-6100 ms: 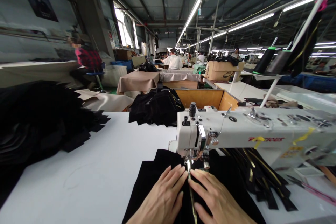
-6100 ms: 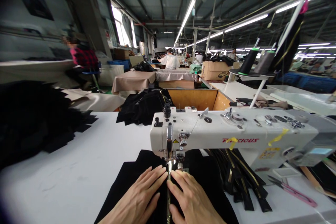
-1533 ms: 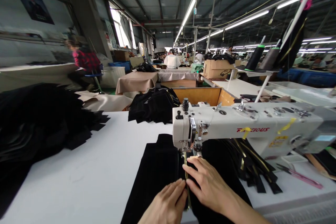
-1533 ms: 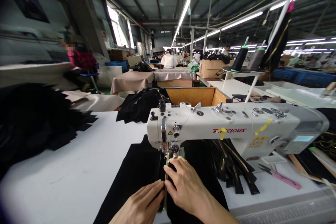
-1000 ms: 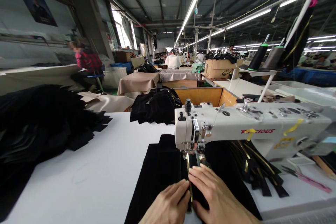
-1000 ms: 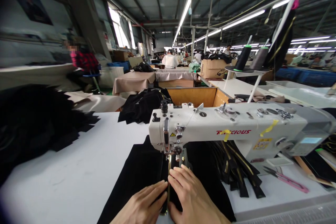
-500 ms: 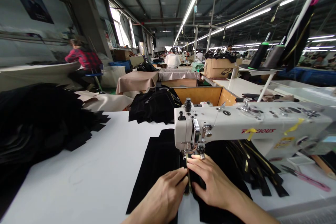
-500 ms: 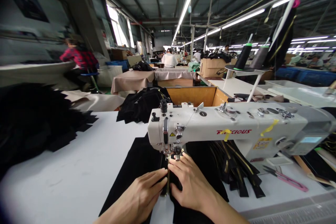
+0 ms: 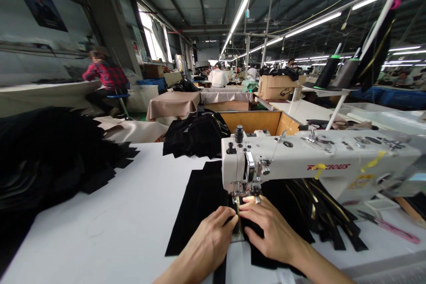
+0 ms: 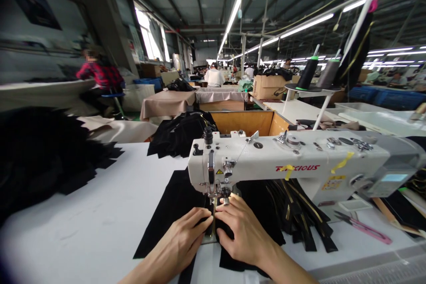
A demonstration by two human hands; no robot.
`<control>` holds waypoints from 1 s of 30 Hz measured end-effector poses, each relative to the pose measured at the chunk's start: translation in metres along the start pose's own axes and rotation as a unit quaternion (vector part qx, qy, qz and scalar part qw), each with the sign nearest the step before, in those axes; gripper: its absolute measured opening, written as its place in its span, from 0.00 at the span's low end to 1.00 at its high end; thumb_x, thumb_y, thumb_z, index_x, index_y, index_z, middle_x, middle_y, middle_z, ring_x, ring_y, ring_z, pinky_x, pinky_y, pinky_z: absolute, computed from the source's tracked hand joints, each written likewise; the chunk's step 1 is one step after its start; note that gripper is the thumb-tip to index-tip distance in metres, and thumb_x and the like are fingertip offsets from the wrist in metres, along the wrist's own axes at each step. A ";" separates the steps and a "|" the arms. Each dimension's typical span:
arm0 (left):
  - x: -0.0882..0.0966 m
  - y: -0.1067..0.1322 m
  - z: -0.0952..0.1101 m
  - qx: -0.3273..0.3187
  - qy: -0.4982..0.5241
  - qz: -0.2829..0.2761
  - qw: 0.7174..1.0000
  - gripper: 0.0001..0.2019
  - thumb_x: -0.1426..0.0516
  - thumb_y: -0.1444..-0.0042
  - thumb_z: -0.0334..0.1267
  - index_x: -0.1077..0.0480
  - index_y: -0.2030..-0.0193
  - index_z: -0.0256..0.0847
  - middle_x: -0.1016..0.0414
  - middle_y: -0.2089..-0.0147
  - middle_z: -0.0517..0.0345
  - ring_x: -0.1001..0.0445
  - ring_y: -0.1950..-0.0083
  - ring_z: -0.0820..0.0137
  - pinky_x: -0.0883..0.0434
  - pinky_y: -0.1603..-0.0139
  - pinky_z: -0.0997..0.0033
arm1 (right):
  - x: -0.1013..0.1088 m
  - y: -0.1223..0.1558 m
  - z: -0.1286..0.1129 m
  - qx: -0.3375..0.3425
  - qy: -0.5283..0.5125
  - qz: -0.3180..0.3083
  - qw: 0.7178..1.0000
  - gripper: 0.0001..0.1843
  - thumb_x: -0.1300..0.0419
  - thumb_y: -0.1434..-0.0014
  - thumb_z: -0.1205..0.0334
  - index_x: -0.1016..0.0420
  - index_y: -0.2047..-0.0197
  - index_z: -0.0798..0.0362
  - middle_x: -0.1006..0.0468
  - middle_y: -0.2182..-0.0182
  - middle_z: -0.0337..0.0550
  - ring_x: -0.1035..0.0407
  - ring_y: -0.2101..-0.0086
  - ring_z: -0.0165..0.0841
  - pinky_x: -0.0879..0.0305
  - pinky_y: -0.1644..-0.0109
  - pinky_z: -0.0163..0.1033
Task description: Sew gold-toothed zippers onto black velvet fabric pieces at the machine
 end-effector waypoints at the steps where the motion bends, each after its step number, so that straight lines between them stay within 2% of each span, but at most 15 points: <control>1: -0.001 0.001 0.001 -0.002 -0.007 0.007 1.000 0.15 0.54 0.37 0.23 0.30 0.52 0.37 0.26 0.57 0.51 0.24 0.54 0.65 0.22 0.52 0.65 | 0.002 0.000 -0.003 0.004 -0.007 0.004 1.000 0.16 0.43 0.41 0.68 0.24 0.49 0.53 0.22 0.50 0.48 0.31 0.47 0.42 0.40 0.36 0.53; 8: -0.006 0.000 0.005 -0.022 -0.059 0.005 0.998 0.13 0.54 0.37 0.22 0.32 0.54 0.37 0.27 0.60 0.52 0.24 0.56 0.65 0.22 0.54 0.66 | 0.004 -0.003 -0.004 0.001 0.017 -0.020 1.000 0.18 0.41 0.43 0.68 0.24 0.49 0.51 0.21 0.51 0.43 0.31 0.48 0.41 0.47 0.33 0.53; 12: -0.005 -0.003 0.000 -0.017 -0.048 0.007 0.999 0.13 0.55 0.37 0.23 0.32 0.56 0.38 0.28 0.60 0.53 0.25 0.54 0.64 0.22 0.52 0.64 | 0.004 -0.010 0.003 0.005 0.010 -0.034 0.999 0.18 0.40 0.45 0.68 0.24 0.50 0.48 0.21 0.50 0.40 0.30 0.49 0.39 0.45 0.35 0.51; 18: -0.010 -0.006 -0.014 0.012 -0.033 -0.002 0.999 0.12 0.54 0.36 0.23 0.33 0.53 0.38 0.31 0.60 0.54 0.27 0.59 0.67 0.22 0.58 0.69 | 0.005 -0.018 0.012 0.007 0.019 -0.016 1.000 0.21 0.41 0.44 0.68 0.25 0.46 0.49 0.21 0.51 0.43 0.29 0.49 0.41 0.42 0.36 0.51; 24: -0.011 -0.005 -0.015 0.008 -0.022 0.018 1.000 0.13 0.54 0.37 0.22 0.33 0.54 0.39 0.30 0.60 0.55 0.26 0.57 0.67 0.21 0.55 0.69 | 0.000 -0.015 0.016 0.000 0.017 -0.010 1.000 0.22 0.41 0.44 0.68 0.25 0.45 0.51 0.22 0.49 0.45 0.30 0.49 0.43 0.41 0.37 0.54; 27: -0.011 -0.004 -0.016 0.002 -0.014 0.023 1.000 0.15 0.54 0.41 0.19 0.33 0.56 0.39 0.29 0.59 0.54 0.26 0.54 0.66 0.22 0.51 0.67 | -0.002 -0.015 0.018 -0.007 0.016 -0.016 1.000 0.22 0.41 0.43 0.67 0.26 0.45 0.52 0.22 0.48 0.45 0.30 0.49 0.44 0.41 0.37 0.55; 30: -0.011 -0.003 -0.020 0.001 -0.008 0.030 1.000 0.22 0.54 0.54 0.15 0.33 0.56 0.38 0.28 0.57 0.53 0.27 0.51 0.65 0.23 0.49 0.65 | -0.005 -0.013 0.021 -0.019 0.031 -0.026 0.999 0.23 0.42 0.42 0.68 0.28 0.43 0.53 0.23 0.48 0.47 0.31 0.48 0.44 0.40 0.37 0.56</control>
Point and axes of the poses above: each hand's wrist, its own y-axis away from the middle knuckle, its own x-axis out of the back of the hand, z = x × y, the point moved 8 cm from there along -y, towards the middle knuckle
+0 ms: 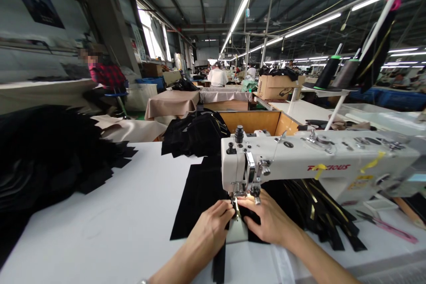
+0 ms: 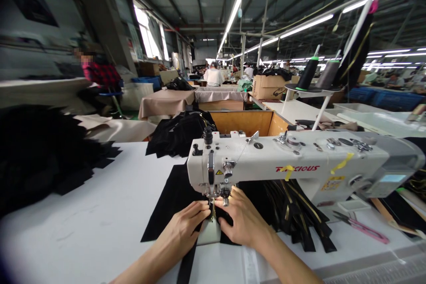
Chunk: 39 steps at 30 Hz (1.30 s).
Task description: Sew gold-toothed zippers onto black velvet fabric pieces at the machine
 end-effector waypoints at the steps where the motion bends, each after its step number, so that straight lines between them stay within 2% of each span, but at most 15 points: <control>1: 0.000 0.000 -0.001 0.001 0.002 0.002 1.000 0.24 0.54 0.58 0.15 0.32 0.56 0.38 0.28 0.57 0.53 0.27 0.50 0.64 0.23 0.49 0.65 | 0.000 0.001 0.000 -0.001 0.005 0.002 1.000 0.22 0.43 0.41 0.68 0.28 0.43 0.53 0.23 0.49 0.48 0.31 0.48 0.44 0.39 0.38 0.55; 4: 0.002 0.001 -0.002 0.007 0.005 0.004 1.000 0.27 0.54 0.64 0.16 0.32 0.56 0.38 0.29 0.57 0.53 0.27 0.51 0.64 0.24 0.50 0.65 | 0.004 0.004 -0.005 0.011 0.003 0.024 1.000 0.18 0.45 0.39 0.69 0.27 0.46 0.54 0.23 0.53 0.48 0.31 0.50 0.42 0.35 0.41 0.52; 7: 0.002 0.001 -0.003 0.026 0.011 -0.009 1.000 0.26 0.53 0.64 0.16 0.31 0.58 0.39 0.29 0.59 0.55 0.28 0.54 0.65 0.24 0.53 0.67 | 0.010 0.006 -0.015 0.053 -0.029 0.051 0.997 0.13 0.46 0.39 0.71 0.24 0.53 0.54 0.22 0.57 0.47 0.30 0.54 0.40 0.33 0.45 0.48; 10: -0.001 0.003 -0.008 0.052 0.027 -0.020 0.998 0.25 0.52 0.63 0.15 0.29 0.60 0.40 0.28 0.60 0.57 0.28 0.57 0.65 0.25 0.56 0.68 | 0.012 0.006 -0.022 0.085 -0.051 0.066 0.993 0.12 0.46 0.39 0.71 0.24 0.56 0.55 0.22 0.59 0.47 0.30 0.55 0.39 0.33 0.46 0.45; 13: 0.000 0.006 -0.016 0.087 0.066 0.006 0.994 0.25 0.51 0.62 0.15 0.27 0.60 0.40 0.27 0.62 0.58 0.28 0.58 0.66 0.26 0.59 0.70 | 0.009 0.006 -0.021 0.088 -0.054 0.057 0.993 0.12 0.46 0.40 0.72 0.23 0.56 0.55 0.23 0.59 0.47 0.30 0.55 0.39 0.33 0.47 0.44; 18: 0.001 0.009 -0.027 0.126 0.113 0.034 0.985 0.24 0.49 0.61 0.16 0.25 0.61 0.41 0.26 0.63 0.59 0.27 0.60 0.67 0.27 0.61 0.72 | 0.000 0.006 -0.017 0.063 -0.035 0.018 0.997 0.17 0.46 0.40 0.71 0.25 0.50 0.53 0.26 0.56 0.48 0.30 0.56 0.39 0.33 0.47 0.47; 22: 0.003 0.007 -0.021 0.082 0.095 0.032 0.992 0.24 0.51 0.63 0.16 0.26 0.62 0.41 0.26 0.64 0.59 0.28 0.61 0.67 0.28 0.64 0.73 | -0.002 0.005 -0.017 0.058 -0.035 0.001 0.998 0.16 0.45 0.40 0.71 0.25 0.51 0.52 0.27 0.55 0.46 0.31 0.56 0.39 0.33 0.49 0.45; 24: 0.004 0.006 -0.014 0.044 0.070 0.018 0.996 0.23 0.51 0.61 0.16 0.27 0.61 0.40 0.27 0.65 0.58 0.29 0.61 0.66 0.28 0.64 0.72 | -0.002 0.005 -0.017 0.057 -0.035 0.000 0.998 0.15 0.45 0.40 0.71 0.25 0.52 0.51 0.27 0.55 0.46 0.31 0.56 0.39 0.33 0.49 0.45; 29: -0.005 0.006 0.011 -0.060 -0.041 -0.108 0.991 0.13 0.52 0.41 0.19 0.31 0.55 0.35 0.29 0.61 0.51 0.30 0.60 0.63 0.25 0.62 0.67 | 0.009 0.006 -0.013 0.048 -0.063 0.040 0.996 0.13 0.49 0.37 0.72 0.26 0.55 0.52 0.25 0.60 0.46 0.31 0.59 0.38 0.33 0.52 0.44; 31: -0.007 0.008 0.018 -0.087 -0.091 -0.136 0.983 0.11 0.51 0.38 0.22 0.32 0.53 0.33 0.28 0.59 0.47 0.29 0.59 0.61 0.24 0.61 0.65 | 0.015 0.006 -0.008 0.035 -0.078 0.071 0.994 0.12 0.50 0.35 0.72 0.27 0.56 0.53 0.26 0.63 0.46 0.32 0.61 0.37 0.33 0.54 0.43; 36: -0.010 0.010 0.023 -0.108 -0.136 -0.155 0.972 0.12 0.50 0.40 0.21 0.33 0.51 0.28 0.27 0.56 0.43 0.27 0.57 0.58 0.23 0.57 0.62 | 0.020 0.004 -0.001 0.022 -0.091 0.098 0.991 0.12 0.51 0.35 0.72 0.27 0.61 0.52 0.26 0.64 0.45 0.33 0.62 0.37 0.33 0.57 0.42; 39: -0.006 0.010 0.020 -0.087 -0.110 -0.137 0.981 0.12 0.50 0.38 0.21 0.33 0.51 0.32 0.27 0.56 0.46 0.27 0.55 0.60 0.24 0.56 0.64 | 0.021 0.004 -0.001 0.021 -0.088 0.101 0.991 0.12 0.51 0.36 0.72 0.27 0.60 0.52 0.26 0.65 0.45 0.32 0.62 0.37 0.33 0.58 0.41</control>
Point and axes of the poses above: each hand's wrist, its own y-axis away from the middle knuckle, its own x-axis out of the back of the hand, z = x × y, the point moved 8 cm from there along -y, towards the middle knuckle
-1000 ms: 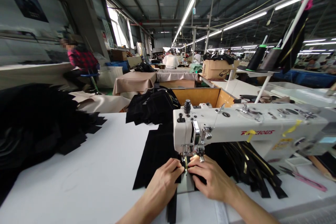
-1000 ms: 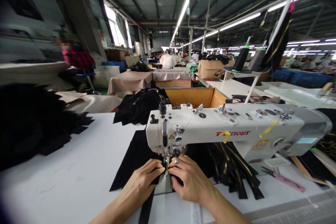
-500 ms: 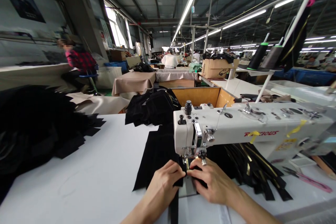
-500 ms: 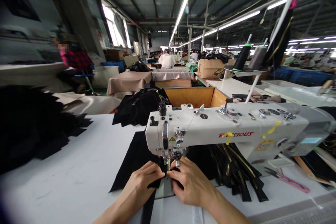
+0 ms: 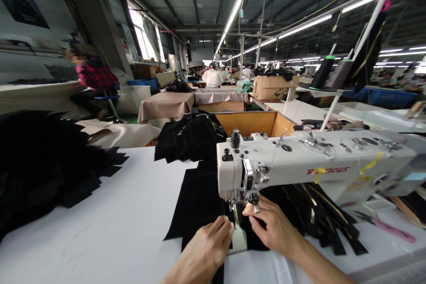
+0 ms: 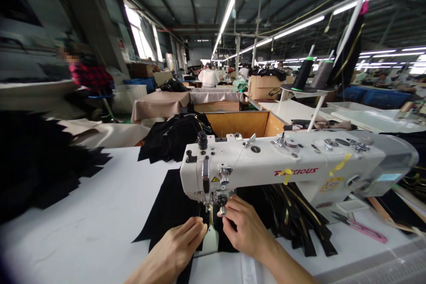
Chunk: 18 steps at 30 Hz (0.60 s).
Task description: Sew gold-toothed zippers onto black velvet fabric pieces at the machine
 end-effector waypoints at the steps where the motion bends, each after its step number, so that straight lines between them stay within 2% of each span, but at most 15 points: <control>1: 0.000 0.001 -0.003 0.012 0.015 0.009 1.000 0.12 0.50 0.37 0.21 0.33 0.51 0.34 0.27 0.56 0.48 0.27 0.55 0.61 0.24 0.56 0.66 | 0.000 0.000 0.000 0.001 0.001 0.001 1.000 0.12 0.51 0.36 0.72 0.27 0.61 0.52 0.26 0.66 0.45 0.32 0.63 0.36 0.33 0.59 0.41; 6: -0.004 0.005 -0.018 0.067 0.107 0.066 0.990 0.14 0.51 0.39 0.20 0.31 0.56 0.40 0.28 0.59 0.54 0.26 0.58 0.66 0.25 0.59 0.71 | -0.003 0.003 -0.004 0.020 -0.001 -0.004 1.000 0.12 0.49 0.38 0.73 0.25 0.61 0.52 0.26 0.67 0.44 0.32 0.64 0.36 0.33 0.59 0.41; 11: -0.005 0.005 -0.041 0.148 0.207 0.134 0.958 0.19 0.48 0.55 0.17 0.26 0.61 0.41 0.25 0.63 0.58 0.26 0.61 0.67 0.26 0.61 0.72 | -0.013 0.001 -0.010 0.032 -0.008 -0.019 0.999 0.11 0.45 0.40 0.73 0.24 0.61 0.52 0.24 0.65 0.43 0.31 0.63 0.35 0.34 0.57 0.39; 14: -0.004 0.004 -0.053 0.205 0.271 0.145 0.929 0.15 0.46 0.53 0.20 0.24 0.65 0.41 0.24 0.63 0.57 0.25 0.60 0.67 0.26 0.59 0.71 | -0.020 -0.002 -0.010 0.026 0.005 -0.029 0.999 0.10 0.43 0.39 0.73 0.23 0.62 0.50 0.24 0.65 0.41 0.30 0.64 0.33 0.34 0.58 0.38; 18: -0.002 0.003 -0.059 0.222 0.321 0.142 0.910 0.11 0.44 0.48 0.23 0.23 0.66 0.41 0.23 0.64 0.57 0.24 0.59 0.66 0.25 0.58 0.70 | -0.025 -0.005 -0.006 0.009 0.021 -0.023 0.999 0.09 0.40 0.40 0.73 0.22 0.62 0.50 0.23 0.66 0.39 0.29 0.65 0.32 0.35 0.59 0.36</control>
Point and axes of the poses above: each hand's wrist, its own y-axis away from the middle knuckle, its own x-axis out of the back of the hand, z = x × y, the point moved 8 cm from there along -y, towards the middle knuckle
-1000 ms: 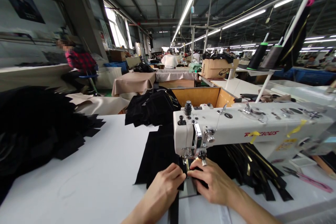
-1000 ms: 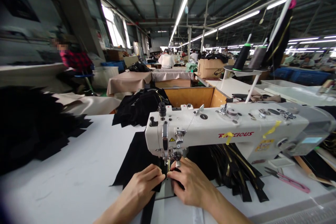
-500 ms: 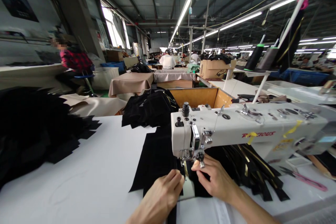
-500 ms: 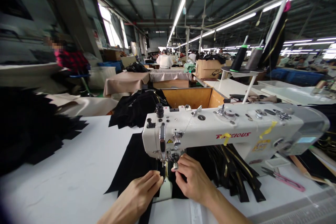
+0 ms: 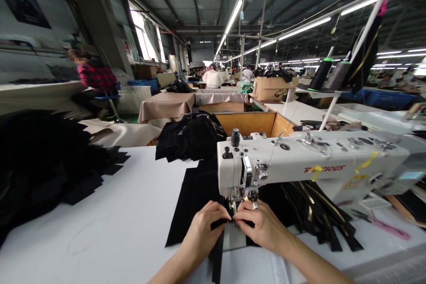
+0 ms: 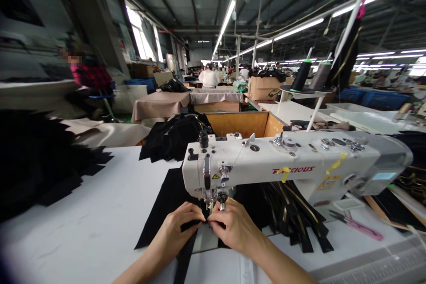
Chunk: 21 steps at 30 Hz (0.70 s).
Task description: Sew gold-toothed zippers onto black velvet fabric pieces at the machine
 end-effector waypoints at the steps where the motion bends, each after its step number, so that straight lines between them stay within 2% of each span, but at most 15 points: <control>1: 0.001 0.000 0.000 0.002 0.005 0.000 1.000 0.11 0.43 0.48 0.22 0.23 0.66 0.41 0.22 0.64 0.57 0.24 0.59 0.66 0.25 0.58 0.70 | -0.001 -0.001 0.001 -0.004 0.000 0.001 1.000 0.09 0.39 0.41 0.74 0.23 0.63 0.50 0.23 0.66 0.38 0.28 0.65 0.32 0.35 0.59 0.36; 7: 0.002 -0.001 -0.002 0.005 0.011 0.003 1.000 0.11 0.44 0.46 0.22 0.23 0.66 0.41 0.23 0.63 0.57 0.23 0.59 0.67 0.26 0.57 0.70 | -0.004 -0.003 0.005 -0.009 0.007 0.004 1.000 0.11 0.36 0.46 0.75 0.24 0.63 0.50 0.22 0.65 0.38 0.27 0.64 0.33 0.34 0.58 0.35; 10: -0.001 0.000 -0.004 -0.002 0.013 0.001 1.000 0.13 0.44 0.49 0.20 0.23 0.66 0.41 0.23 0.64 0.58 0.24 0.60 0.67 0.26 0.58 0.71 | -0.005 -0.002 0.006 -0.005 0.012 0.005 1.000 0.10 0.37 0.45 0.74 0.23 0.64 0.49 0.22 0.65 0.38 0.27 0.64 0.33 0.34 0.58 0.35; 14: -0.002 0.004 0.003 -0.074 -0.026 0.006 0.997 0.19 0.47 0.56 0.16 0.23 0.64 0.41 0.24 0.64 0.58 0.25 0.60 0.68 0.27 0.61 0.74 | -0.009 -0.001 0.007 -0.004 0.018 0.006 1.000 0.07 0.39 0.42 0.72 0.24 0.65 0.50 0.23 0.67 0.38 0.27 0.64 0.33 0.34 0.58 0.35; 16: -0.005 0.008 0.014 -0.128 -0.083 -0.010 0.988 0.18 0.47 0.52 0.16 0.25 0.63 0.41 0.25 0.63 0.57 0.27 0.61 0.67 0.27 0.63 0.74 | -0.009 -0.001 0.008 -0.004 0.017 0.007 1.000 0.07 0.39 0.41 0.71 0.24 0.66 0.50 0.23 0.67 0.39 0.27 0.64 0.33 0.35 0.58 0.36; 18: -0.011 0.012 0.026 -0.167 -0.156 -0.052 0.972 0.15 0.49 0.45 0.18 0.27 0.60 0.39 0.27 0.63 0.56 0.28 0.62 0.66 0.27 0.64 0.72 | -0.008 -0.001 0.007 -0.004 0.013 0.005 1.000 0.06 0.39 0.39 0.70 0.23 0.66 0.50 0.23 0.67 0.40 0.27 0.64 0.33 0.34 0.59 0.35; 21: -0.020 0.019 0.039 -0.195 -0.246 -0.115 0.943 0.10 0.51 0.35 0.22 0.31 0.56 0.37 0.28 0.61 0.53 0.29 0.62 0.65 0.26 0.64 0.70 | 0.000 0.001 0.005 -0.006 -0.004 0.004 1.000 0.07 0.42 0.36 0.69 0.23 0.64 0.50 0.23 0.66 0.40 0.28 0.64 0.32 0.33 0.59 0.35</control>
Point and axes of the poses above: each hand's wrist, its own y-axis away from the middle knuckle, its own x-axis out of the back of the hand, z = x × y, the point moved 8 cm from there along -y, towards the middle knuckle
